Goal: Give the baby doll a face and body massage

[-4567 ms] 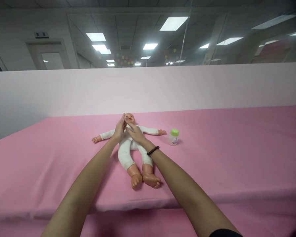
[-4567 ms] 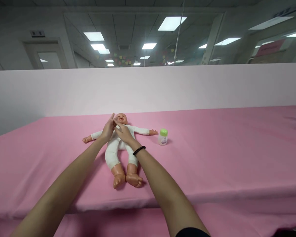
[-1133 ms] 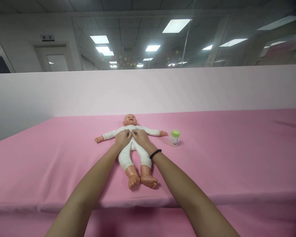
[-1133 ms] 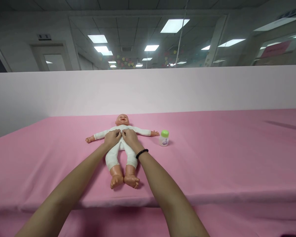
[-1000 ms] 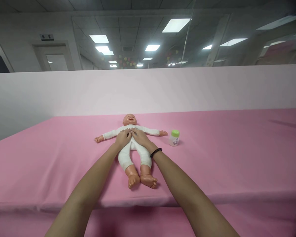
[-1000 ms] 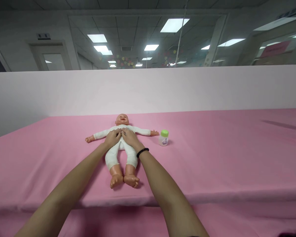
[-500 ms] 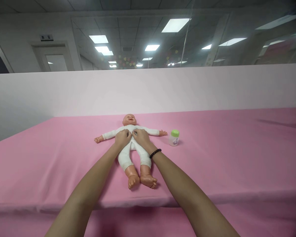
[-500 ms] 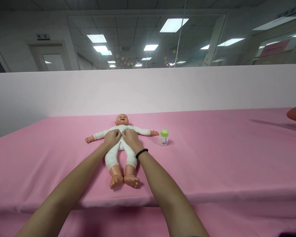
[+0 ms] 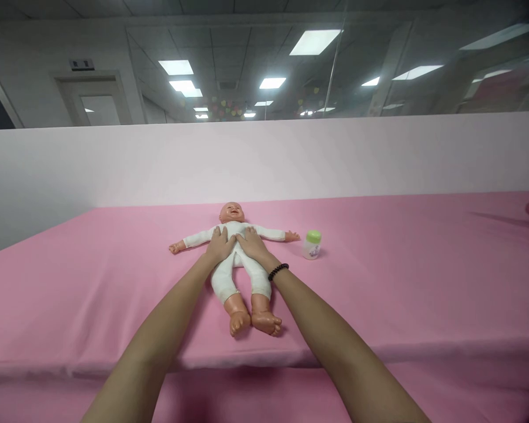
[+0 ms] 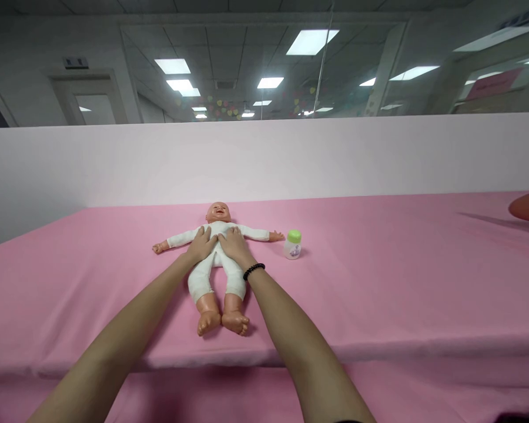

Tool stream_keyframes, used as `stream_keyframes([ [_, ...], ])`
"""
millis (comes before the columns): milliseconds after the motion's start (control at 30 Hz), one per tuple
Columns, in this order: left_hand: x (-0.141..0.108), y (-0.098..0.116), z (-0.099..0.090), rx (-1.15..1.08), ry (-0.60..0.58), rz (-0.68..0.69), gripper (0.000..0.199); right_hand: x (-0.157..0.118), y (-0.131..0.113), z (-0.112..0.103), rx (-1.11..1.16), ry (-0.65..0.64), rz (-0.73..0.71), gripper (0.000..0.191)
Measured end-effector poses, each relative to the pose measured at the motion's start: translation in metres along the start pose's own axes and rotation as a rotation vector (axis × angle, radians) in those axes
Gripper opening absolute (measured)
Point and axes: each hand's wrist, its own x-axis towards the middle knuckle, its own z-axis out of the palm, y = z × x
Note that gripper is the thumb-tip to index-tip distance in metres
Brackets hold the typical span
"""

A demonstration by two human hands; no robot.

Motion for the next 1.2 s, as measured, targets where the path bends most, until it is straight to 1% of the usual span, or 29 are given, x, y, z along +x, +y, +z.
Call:
stream_keyframes([
  [67, -0.005, 0.006, -0.005, 0.062, 0.035, -0.013, 0.055, -0.005, -0.004, -0.004, -0.027, 0.058, -0.002, 0.053],
  [133, -0.009, 0.013, -0.011, 0.134, 0.067, -0.015, 0.053, -0.01, -0.008, -0.008, -0.051, 0.087, -0.009, 0.047],
  [233, -0.014, 0.02, -0.018, 0.211, 0.095, 0.029, 0.047, -0.011, -0.01, -0.011, -0.035, 0.112, -0.06, 0.039],
  [300, -0.015, 0.021, -0.019, 0.204, 0.091, 0.09, 0.044, -0.008, -0.008, -0.01, 0.024, 0.093, -0.165, 0.033],
  [333, -0.014, 0.02, -0.018, 0.18, 0.086, 0.125, 0.043, -0.006, -0.007, -0.009, 0.057, 0.07, -0.225, 0.033],
  [400, -0.012, 0.015, -0.015, 0.11, 0.07, 0.197, 0.042, -0.002, -0.003, -0.006, 0.102, 0.012, -0.311, 0.039],
  [433, -0.01, 0.012, -0.012, 0.071, 0.056, 0.222, 0.044, 0.0, -0.001, -0.005, 0.109, -0.017, -0.32, 0.042],
  [500, -0.005, 0.006, -0.007, 0.002, 0.009, 0.222, 0.049, 0.002, 0.002, -0.004, 0.098, -0.077, -0.271, 0.048],
  [600, 0.001, -0.001, -0.004, -0.052, -0.073, 0.124, 0.057, 0.005, 0.01, -0.005, 0.091, -0.161, -0.151, 0.055],
  [700, 0.003, -0.01, -0.008, -0.031, -0.122, 0.022, 0.062, 0.007, 0.027, -0.009, 0.07, -0.189, -0.057, 0.059],
  [767, 0.003, -0.02, -0.014, 0.008, -0.148, -0.054, 0.064, 0.006, 0.044, -0.014, -0.016, -0.16, 0.015, 0.059],
  [833, 0.003, -0.036, -0.02, 0.068, -0.17, -0.111, 0.066, 0.004, 0.062, -0.02, -0.154, -0.094, 0.074, 0.057],
  [933, 0.001, -0.062, -0.028, 0.206, -0.2, -0.142, 0.063, -0.002, 0.086, -0.032, -0.307, 0.011, 0.177, 0.057],
  [1000, -0.001, -0.078, -0.032, 0.285, -0.18, -0.164, 0.063, -0.007, 0.097, -0.04, -0.312, 0.056, 0.271, 0.058],
  [1067, -0.003, -0.091, -0.036, 0.313, -0.102, -0.218, 0.065, -0.011, 0.102, -0.047, -0.288, 0.1, 0.337, 0.052],
  [1133, -0.007, -0.101, -0.04, 0.275, -0.006, -0.333, 0.06, -0.015, 0.104, -0.052, -0.248, 0.165, 0.398, 0.041],
  [1200, -0.01, -0.108, -0.043, 0.188, 0.077, -0.478, 0.051, -0.017, 0.103, -0.054, -0.173, 0.239, 0.476, 0.038],
])
